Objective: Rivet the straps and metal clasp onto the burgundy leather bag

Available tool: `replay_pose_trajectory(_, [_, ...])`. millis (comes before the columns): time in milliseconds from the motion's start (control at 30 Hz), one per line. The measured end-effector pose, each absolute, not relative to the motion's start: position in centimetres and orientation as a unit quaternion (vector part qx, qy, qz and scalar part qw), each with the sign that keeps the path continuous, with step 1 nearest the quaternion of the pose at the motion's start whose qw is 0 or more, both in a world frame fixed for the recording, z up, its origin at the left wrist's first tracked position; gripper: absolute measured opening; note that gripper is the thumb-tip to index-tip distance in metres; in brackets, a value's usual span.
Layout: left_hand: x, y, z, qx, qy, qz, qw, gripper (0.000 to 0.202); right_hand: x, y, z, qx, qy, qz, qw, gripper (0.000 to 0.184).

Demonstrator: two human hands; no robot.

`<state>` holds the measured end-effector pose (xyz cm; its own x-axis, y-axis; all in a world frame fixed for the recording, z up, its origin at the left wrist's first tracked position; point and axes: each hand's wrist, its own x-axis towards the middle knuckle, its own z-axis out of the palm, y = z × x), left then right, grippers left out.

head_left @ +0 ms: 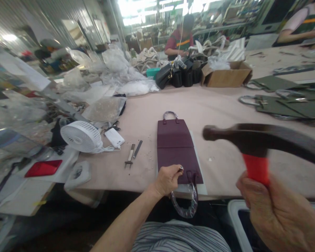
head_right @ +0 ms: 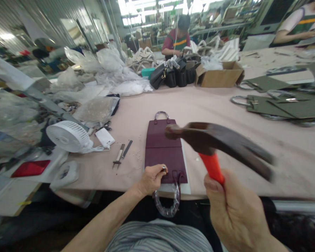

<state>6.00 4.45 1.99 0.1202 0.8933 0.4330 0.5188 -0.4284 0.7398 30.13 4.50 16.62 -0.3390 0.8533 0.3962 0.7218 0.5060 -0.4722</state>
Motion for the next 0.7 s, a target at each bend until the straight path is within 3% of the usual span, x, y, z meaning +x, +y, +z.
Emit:
replay_pose_trajectory(67, [5.9, 4.5, 1.7, 0.720, 0.490, 0.446, 0.205, 0.016, 29.8, 4.5, 16.8, -0.436, -0.848, 0.063, 0.296, 0.044])
replay_pose_trajectory(167, [5.9, 4.5, 1.5, 0.727, 0.492, 0.435, 0.200, 0.017, 29.8, 4.8, 16.9, -0.389, -0.895, 0.074, 0.207, 0.045])
replay_pose_trajectory(333, [5.8, 4.4, 1.5, 0.729, 0.487, 0.440, 0.192, 0.015, 30.3, 4.8, 16.3, -0.461, -0.836, 0.065, 0.292, 0.036])
replay_pose_trajectory(500, [5.8, 4.3, 1.7, 0.729, 0.487, 0.436, 0.205, 0.014, 31.6, 5.1, 13.9, -0.481, -0.855, 0.176, 0.089, 0.043])
replay_pose_trajectory(700, [5.9, 4.2, 2.7, 0.719, 0.495, 0.428, 0.235, 0.013, 34.0, 11.0, 9.3, -0.597, -0.758, 0.261, 0.025, 0.046])
